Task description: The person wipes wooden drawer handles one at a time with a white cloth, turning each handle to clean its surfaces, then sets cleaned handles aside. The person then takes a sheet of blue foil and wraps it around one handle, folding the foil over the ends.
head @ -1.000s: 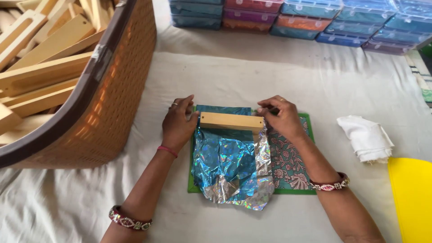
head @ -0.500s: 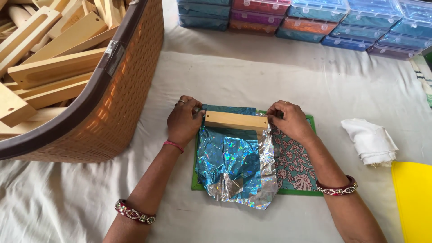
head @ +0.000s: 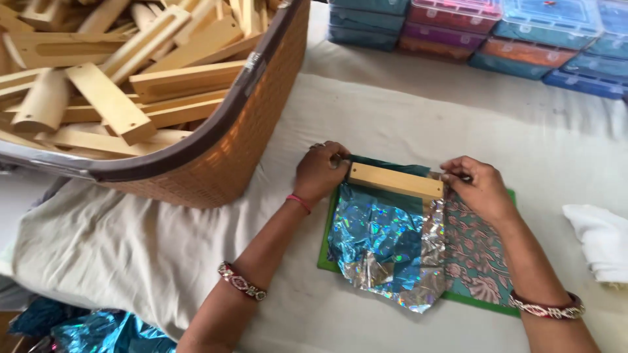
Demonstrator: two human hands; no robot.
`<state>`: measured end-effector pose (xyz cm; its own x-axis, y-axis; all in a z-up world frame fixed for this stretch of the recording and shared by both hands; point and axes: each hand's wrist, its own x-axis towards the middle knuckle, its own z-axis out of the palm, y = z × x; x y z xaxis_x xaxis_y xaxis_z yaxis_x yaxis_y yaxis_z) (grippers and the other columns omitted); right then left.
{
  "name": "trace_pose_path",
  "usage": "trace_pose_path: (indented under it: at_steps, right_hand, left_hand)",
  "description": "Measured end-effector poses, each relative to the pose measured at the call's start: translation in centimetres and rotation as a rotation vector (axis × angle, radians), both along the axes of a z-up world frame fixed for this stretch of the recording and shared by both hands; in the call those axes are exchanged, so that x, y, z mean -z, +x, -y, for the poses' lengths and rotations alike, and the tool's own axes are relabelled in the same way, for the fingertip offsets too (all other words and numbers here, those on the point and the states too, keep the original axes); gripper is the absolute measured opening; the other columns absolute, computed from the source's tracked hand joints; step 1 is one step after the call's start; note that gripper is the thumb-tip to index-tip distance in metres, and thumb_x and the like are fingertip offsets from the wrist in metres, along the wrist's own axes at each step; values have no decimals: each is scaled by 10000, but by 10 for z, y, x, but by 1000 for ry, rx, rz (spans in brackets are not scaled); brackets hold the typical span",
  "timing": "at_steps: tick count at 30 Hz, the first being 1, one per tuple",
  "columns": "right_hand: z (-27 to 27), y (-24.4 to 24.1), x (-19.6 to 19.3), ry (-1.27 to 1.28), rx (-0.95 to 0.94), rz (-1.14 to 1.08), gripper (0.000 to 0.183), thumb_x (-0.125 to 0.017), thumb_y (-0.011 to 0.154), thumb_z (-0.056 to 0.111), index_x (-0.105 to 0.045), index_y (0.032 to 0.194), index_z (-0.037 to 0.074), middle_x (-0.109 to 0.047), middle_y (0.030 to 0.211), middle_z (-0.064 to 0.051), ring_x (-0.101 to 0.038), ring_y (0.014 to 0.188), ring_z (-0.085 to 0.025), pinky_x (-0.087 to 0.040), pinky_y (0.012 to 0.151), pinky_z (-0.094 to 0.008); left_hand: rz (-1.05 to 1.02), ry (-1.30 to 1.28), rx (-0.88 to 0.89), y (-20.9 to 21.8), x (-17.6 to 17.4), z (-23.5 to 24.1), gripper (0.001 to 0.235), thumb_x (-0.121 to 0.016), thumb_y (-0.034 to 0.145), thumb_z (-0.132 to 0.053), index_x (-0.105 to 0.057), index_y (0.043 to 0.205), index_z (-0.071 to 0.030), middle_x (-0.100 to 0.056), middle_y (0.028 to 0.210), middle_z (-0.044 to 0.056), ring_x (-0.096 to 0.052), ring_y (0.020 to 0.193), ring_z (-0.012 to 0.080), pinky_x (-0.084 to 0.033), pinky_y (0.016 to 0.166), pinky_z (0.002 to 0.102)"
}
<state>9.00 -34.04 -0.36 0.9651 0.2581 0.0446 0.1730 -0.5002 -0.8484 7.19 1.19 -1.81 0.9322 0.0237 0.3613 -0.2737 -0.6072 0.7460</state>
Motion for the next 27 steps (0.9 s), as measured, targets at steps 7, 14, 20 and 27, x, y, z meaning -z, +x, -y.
trace_pose_path:
  at_steps: [7, 14, 20, 27]
  right_hand:
    - [-11, -13, -23, -209, 50, -88, 376, -591, 1047, 318, -711, 1294, 61, -746, 989, -68, -657, 864, -180, -548, 775, -334]
    - [-16, -19, -33, -87, -149, 5, 572, -745, 895, 412, -653, 1296, 15, -710, 1178, -97, -659, 1120, -169, -545, 981, -333]
    - [-17, -18, -34, -101, -115, -29, 632, -760, 850, 456, -661, 1295, 18, -704, 1214, -107, -663, 1146, -188, -536, 1005, -352]
    - [-19, -20, -39, -201, -102, -42, 715, -749, 815, 519, -649, 1330, 33, -665, 1258, -132, -630, 1201, -242, -514, 1032, -386]
  left_hand:
    - [-155, -52, 51, 0, -1, 2, 213, -690, 829, -257, -775, 995, -155, -776, 941, 46, -728, 927, 231, -567, 842, 373]
    - [-184, -35, 26, -4, -8, 3, 218, -690, 828, -260, -766, 997, -147, -781, 936, 31, -710, 944, 216, -546, 844, 371]
    - [-161, -33, 46, -3, -4, 3, 211, -695, 836, -267, -758, 997, -145, -781, 937, 24, -688, 945, 216, -533, 848, 376]
    - [-231, -71, 46, -7, -5, 3, 224, -696, 844, -276, -718, 997, -115, -733, 949, 62, -675, 939, 226, -525, 823, 375]
